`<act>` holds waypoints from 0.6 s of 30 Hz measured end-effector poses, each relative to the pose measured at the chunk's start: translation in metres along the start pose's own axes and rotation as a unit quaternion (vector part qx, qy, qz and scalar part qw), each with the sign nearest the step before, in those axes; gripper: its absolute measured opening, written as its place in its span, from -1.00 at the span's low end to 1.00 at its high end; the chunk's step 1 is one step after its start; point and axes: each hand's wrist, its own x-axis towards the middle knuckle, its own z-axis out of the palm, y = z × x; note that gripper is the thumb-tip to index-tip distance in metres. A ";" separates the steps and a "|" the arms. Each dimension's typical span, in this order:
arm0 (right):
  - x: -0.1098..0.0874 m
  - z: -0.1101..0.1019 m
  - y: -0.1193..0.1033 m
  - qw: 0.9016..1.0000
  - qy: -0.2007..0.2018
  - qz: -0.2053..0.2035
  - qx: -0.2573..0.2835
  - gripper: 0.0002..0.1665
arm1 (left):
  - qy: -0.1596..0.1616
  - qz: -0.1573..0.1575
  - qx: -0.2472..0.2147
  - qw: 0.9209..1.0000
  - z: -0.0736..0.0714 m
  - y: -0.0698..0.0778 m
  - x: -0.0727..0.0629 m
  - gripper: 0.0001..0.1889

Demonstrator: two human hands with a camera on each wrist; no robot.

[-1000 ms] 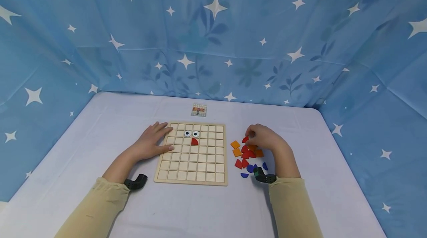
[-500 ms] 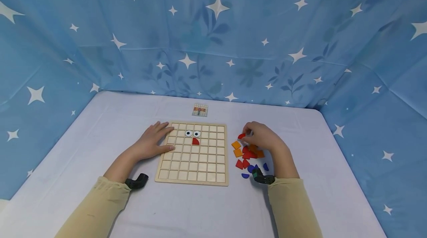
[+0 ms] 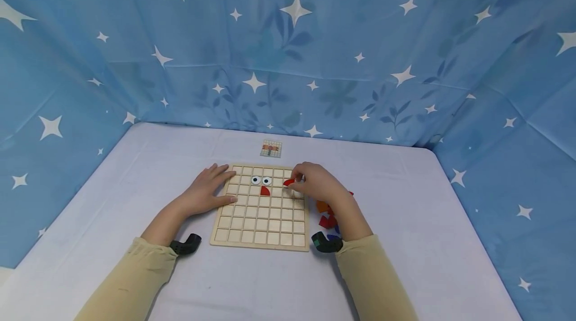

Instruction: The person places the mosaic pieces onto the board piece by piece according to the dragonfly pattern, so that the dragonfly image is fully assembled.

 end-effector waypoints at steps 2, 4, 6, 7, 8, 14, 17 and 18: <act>0.006 0.007 -0.009 1.000 -0.005 -0.013 0.002 -0.81 | -0.002 0.000 0.002 1.000 0.001 -0.001 0.000 -0.14; 0.012 0.013 -0.017 1.000 -0.010 -0.030 -0.001 -0.82 | -0.004 -0.001 0.004 1.000 0.001 -0.002 0.001 -0.14; 0.018 0.018 -0.025 0.999 -0.013 -0.045 -0.006 -0.82 | -0.006 -0.002 0.006 1.000 0.001 -0.002 0.001 -0.14; 0.020 0.021 -0.028 0.999 -0.013 -0.050 -0.010 -0.82 | -0.006 -0.001 0.007 1.000 0.001 -0.002 0.001 -0.14; 0.023 0.024 -0.031 0.998 -0.014 -0.053 -0.010 -0.82 | -0.008 -0.003 0.006 1.000 0.000 -0.002 0.001 -0.14; 0.034 0.040 -0.050 0.998 -0.006 -0.061 -0.016 -0.82 | -0.008 -0.005 0.010 1.000 -0.001 -0.001 0.001 -0.14; 0.036 0.048 -0.055 0.998 -0.002 -0.061 -0.024 -0.81 | -0.006 -0.001 0.010 1.000 0.000 -0.002 0.001 -0.15; 0.037 0.050 -0.057 0.998 0.000 -0.061 -0.030 -0.81 | -0.005 0.001 0.011 1.000 0.000 -0.002 0.001 -0.14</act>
